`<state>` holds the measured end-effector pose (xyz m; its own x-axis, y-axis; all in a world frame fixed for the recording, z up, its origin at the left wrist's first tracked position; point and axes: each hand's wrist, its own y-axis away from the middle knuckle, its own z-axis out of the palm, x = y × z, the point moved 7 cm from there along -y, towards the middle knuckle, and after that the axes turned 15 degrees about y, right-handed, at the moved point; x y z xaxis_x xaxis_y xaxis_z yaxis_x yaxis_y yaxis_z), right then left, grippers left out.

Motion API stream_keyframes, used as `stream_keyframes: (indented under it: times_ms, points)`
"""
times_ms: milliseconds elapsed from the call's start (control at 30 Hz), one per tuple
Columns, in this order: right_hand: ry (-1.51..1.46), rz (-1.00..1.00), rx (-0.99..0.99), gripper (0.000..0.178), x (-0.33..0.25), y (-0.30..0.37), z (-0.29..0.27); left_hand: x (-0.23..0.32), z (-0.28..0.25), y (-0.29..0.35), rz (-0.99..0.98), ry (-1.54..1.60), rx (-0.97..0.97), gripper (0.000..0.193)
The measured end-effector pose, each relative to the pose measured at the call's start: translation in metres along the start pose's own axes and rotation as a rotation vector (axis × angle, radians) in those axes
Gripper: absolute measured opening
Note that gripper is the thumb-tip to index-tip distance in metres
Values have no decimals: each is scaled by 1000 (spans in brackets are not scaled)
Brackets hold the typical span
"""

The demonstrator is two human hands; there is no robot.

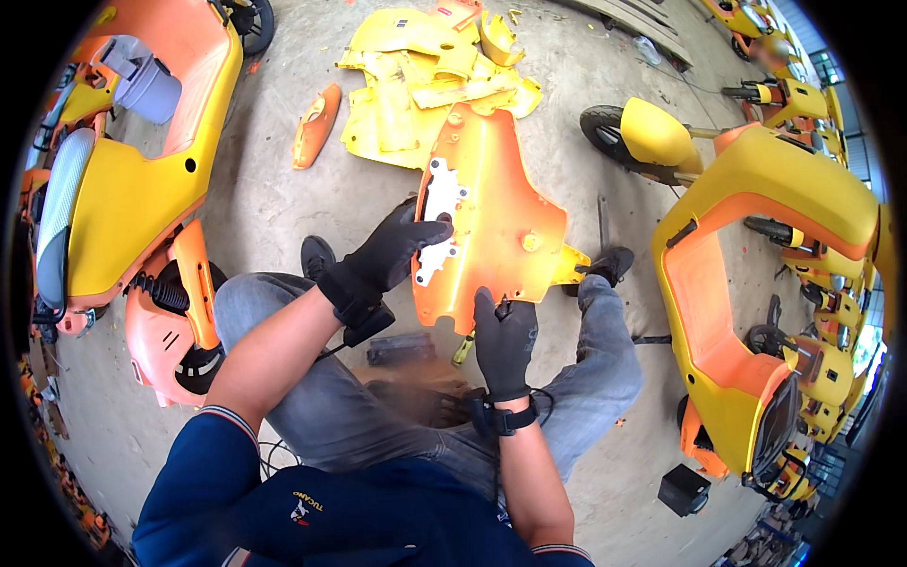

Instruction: The person sits on the floor and uses a screwdriver to attach a white plastic bracket to an orange scooter body panel. They insert and tighten multiple screws into the bracket, then inspect the assembly and handle a black plastic component.

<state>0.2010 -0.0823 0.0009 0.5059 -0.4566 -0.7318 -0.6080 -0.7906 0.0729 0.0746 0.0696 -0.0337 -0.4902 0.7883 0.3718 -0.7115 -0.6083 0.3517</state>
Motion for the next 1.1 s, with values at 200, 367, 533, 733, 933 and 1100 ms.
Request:
stream_keyframes:
  times_ms: [200,367,533,733,933,1100]
  points:
    - [51,-1,-30,27,6,5,1,-3,-4,-3,-11,-110,-57,42]
    - [45,41,-33,29,11,7,-3,-5,-2,-2,2,-143,-62,42]
    - [9,70,-80,32,18,7,-2,-4,1,0,-9,-253,-86,40]
    - [-284,211,-105,33,33,5,-1,4,28,9,-50,-407,-82,47]
    - [-576,392,-148,26,50,7,1,1,-1,0,-1,-208,-22,51]
    - [-574,436,-125,25,58,8,-1,1,2,2,-86,-416,98,44]
